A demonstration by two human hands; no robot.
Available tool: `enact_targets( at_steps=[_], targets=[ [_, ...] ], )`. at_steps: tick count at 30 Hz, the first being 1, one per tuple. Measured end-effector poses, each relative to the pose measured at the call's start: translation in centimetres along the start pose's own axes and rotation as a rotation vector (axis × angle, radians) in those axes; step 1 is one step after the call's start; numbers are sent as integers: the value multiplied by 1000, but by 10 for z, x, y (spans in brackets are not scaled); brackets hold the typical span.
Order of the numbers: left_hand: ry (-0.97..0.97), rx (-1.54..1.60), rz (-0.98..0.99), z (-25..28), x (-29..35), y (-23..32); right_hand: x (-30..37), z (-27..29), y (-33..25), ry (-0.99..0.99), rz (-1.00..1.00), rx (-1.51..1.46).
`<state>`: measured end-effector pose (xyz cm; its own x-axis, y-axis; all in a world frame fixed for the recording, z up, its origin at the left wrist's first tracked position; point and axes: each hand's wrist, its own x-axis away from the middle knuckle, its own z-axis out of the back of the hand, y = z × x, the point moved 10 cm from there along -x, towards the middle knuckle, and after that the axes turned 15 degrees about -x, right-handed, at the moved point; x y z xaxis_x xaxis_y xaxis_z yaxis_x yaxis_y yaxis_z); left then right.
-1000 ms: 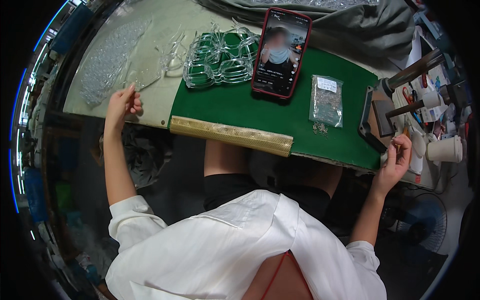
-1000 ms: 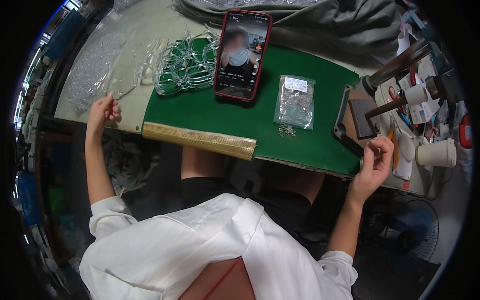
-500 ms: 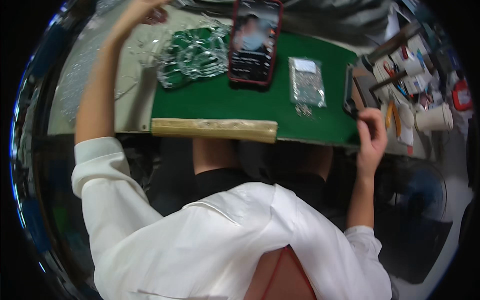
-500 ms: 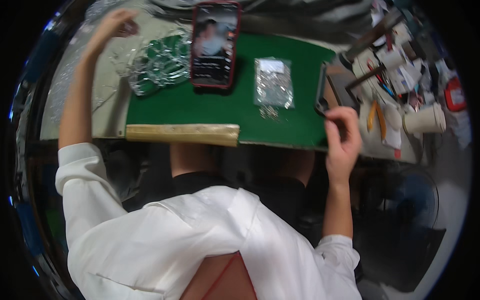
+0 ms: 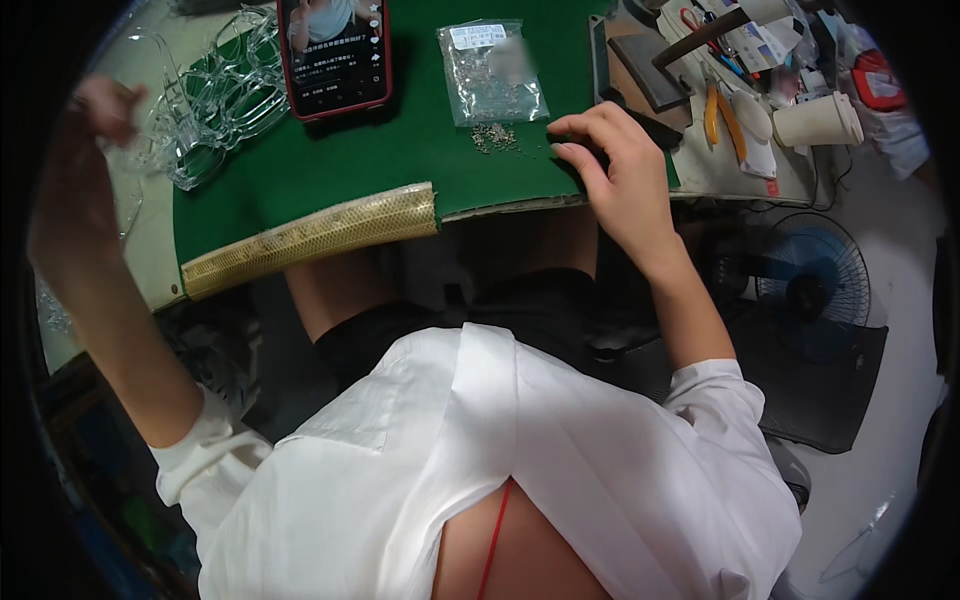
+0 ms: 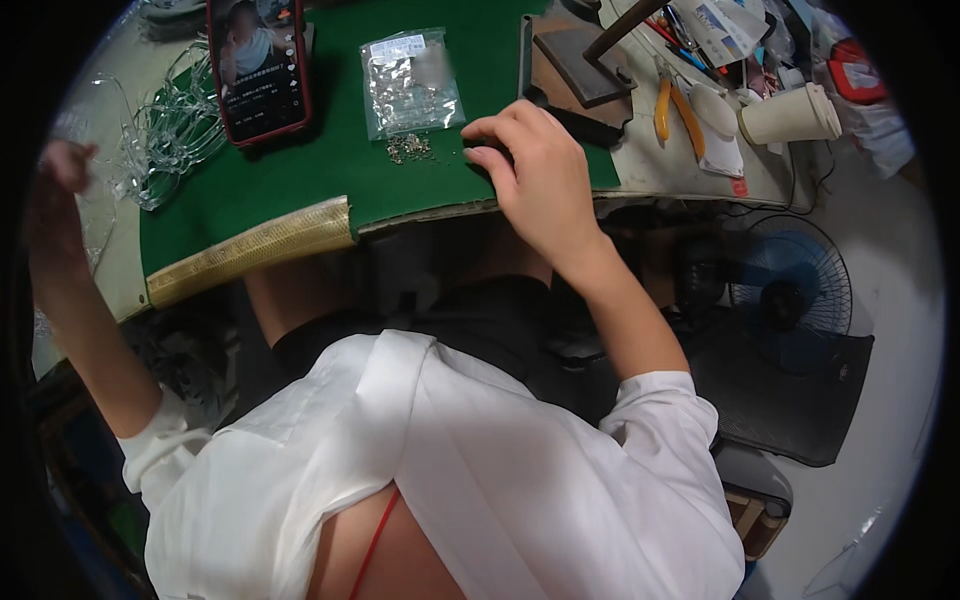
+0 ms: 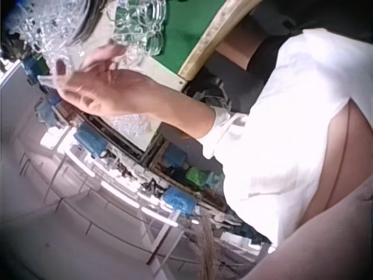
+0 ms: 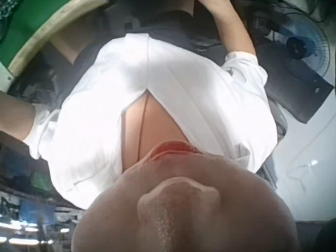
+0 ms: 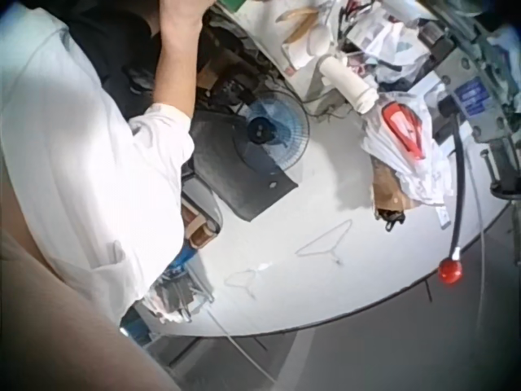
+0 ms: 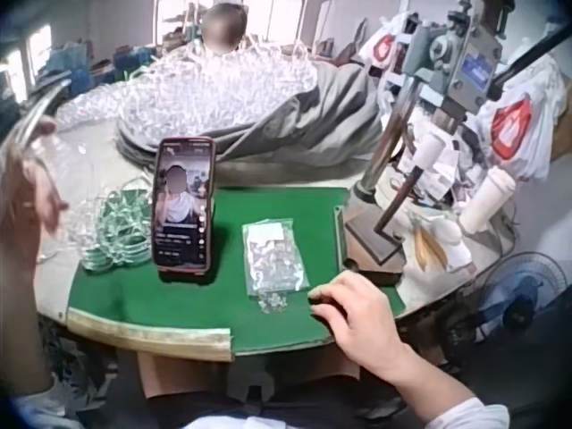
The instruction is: The person repeatedly picks up clear eyeglass frames and small metal components from a green work mat, inserts the components into the frame arms, and places the frames back on the mat. A smartphone displaying a video is visible on the table throughout.
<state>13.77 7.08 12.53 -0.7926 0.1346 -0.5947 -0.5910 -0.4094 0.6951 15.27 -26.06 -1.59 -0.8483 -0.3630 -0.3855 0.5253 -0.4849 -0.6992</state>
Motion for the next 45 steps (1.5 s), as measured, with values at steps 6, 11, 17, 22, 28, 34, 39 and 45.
enact_targets(
  at_steps=[6, 11, 17, 22, 28, 34, 39, 45],
  targets=[
    [-126, -123, -17, -70, 54, -10, 32, -12, -27, 52, 12, 274],
    [-132, -99, 54, -81, 54, -12, 24, -14, -23, 89, 31, 148],
    [-94, -176, 87, -94, 56, -4, -1, -14, 1, -71, -25, -127],
    [-83, -194, 37, -96, 61, -4, -5, -23, -2, -127, -7, -187],
    [-50, -211, 59, -98, 64, -11, -6, -27, -6, -116, 40, -116],
    [-58, -161, 115, -101, 69, -15, -8, -26, -4, -144, 33, -98],
    [-68, -144, 75, -103, 68, -13, -7, -25, -2, -148, -9, -133],
    [-102, -95, 98, -108, 68, -17, -9, -29, -1, -81, -60, -57]
  ],
)
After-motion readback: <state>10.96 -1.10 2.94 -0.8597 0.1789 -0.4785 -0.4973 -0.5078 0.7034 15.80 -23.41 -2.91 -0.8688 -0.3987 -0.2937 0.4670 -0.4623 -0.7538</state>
